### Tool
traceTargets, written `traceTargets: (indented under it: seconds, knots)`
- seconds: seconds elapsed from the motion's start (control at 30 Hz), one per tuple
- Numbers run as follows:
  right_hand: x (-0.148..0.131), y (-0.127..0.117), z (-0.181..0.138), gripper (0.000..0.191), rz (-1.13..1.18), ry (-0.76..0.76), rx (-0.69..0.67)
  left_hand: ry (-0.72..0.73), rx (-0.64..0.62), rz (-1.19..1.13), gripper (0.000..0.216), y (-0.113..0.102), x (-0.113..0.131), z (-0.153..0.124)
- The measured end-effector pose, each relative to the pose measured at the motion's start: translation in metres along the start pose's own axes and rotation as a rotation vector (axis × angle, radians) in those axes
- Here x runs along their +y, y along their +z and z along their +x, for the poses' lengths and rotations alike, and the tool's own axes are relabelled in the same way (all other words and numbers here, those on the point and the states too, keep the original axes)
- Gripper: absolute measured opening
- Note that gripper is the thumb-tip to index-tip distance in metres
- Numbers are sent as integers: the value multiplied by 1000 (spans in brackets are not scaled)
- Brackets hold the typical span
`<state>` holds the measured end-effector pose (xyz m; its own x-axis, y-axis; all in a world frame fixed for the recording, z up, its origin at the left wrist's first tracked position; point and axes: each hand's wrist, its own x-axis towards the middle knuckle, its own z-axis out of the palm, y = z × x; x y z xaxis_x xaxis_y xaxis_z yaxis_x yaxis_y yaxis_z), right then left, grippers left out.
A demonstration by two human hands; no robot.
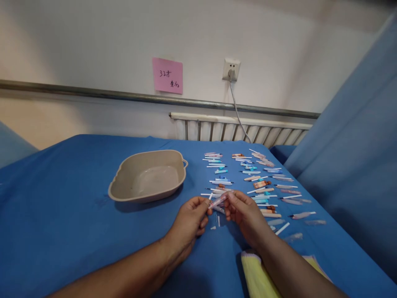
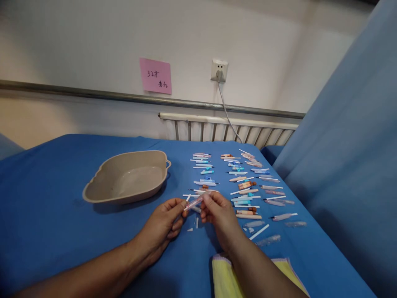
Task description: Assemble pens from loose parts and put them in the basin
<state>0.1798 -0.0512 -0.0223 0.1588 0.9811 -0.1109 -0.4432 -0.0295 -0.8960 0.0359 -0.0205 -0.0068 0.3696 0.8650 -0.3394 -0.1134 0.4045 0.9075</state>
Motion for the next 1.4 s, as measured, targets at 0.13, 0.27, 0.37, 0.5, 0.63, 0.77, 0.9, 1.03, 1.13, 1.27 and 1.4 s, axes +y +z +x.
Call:
traceTargets:
  seconds: [0.13,0.27,0.37,0.5,0.63,0.77,0.9,1.03,1.13,1.27,1.4]
  knots:
    - [1,3,0,31,-100,-73,-90,-18,-16,-18,29,-1,-1,2]
    - [4,5,-1,31,-204,-110,-99,-27,-43,-35,26,-1,-2,1]
    - [6,6,-1,27,-225,-139,-95,-32,-47,-32,26,0,-2,0]
    - [7,5,-1,23,-225,-184,-99,-38,-41,-34,28,1,-1,0]
    - [11,4,0,22,-223,-204,-124,-24,-34,-33,29,0,-3,1]
    - [10,6,-1,23,-247,-224,-121,-18,-35,-17,29,-2,-6,4]
    - [6,9,-5,21,-288,-237,-131,-16,-31,-7,28,-3,-7,5]
    - [7,7,-5,19,-332,-237,-134,-21,-31,-11,27,-2,-7,4]
    - [10,5,-3,19,-346,-230,-106,-36,-39,-5,27,-1,-6,3]
    - [11,4,-2,21,-347,-229,-97,-52,-58,-10,28,-1,-6,2]
    - [4,3,-3,22,-359,-258,-55,-30,-43,-6,28,-2,-6,3]
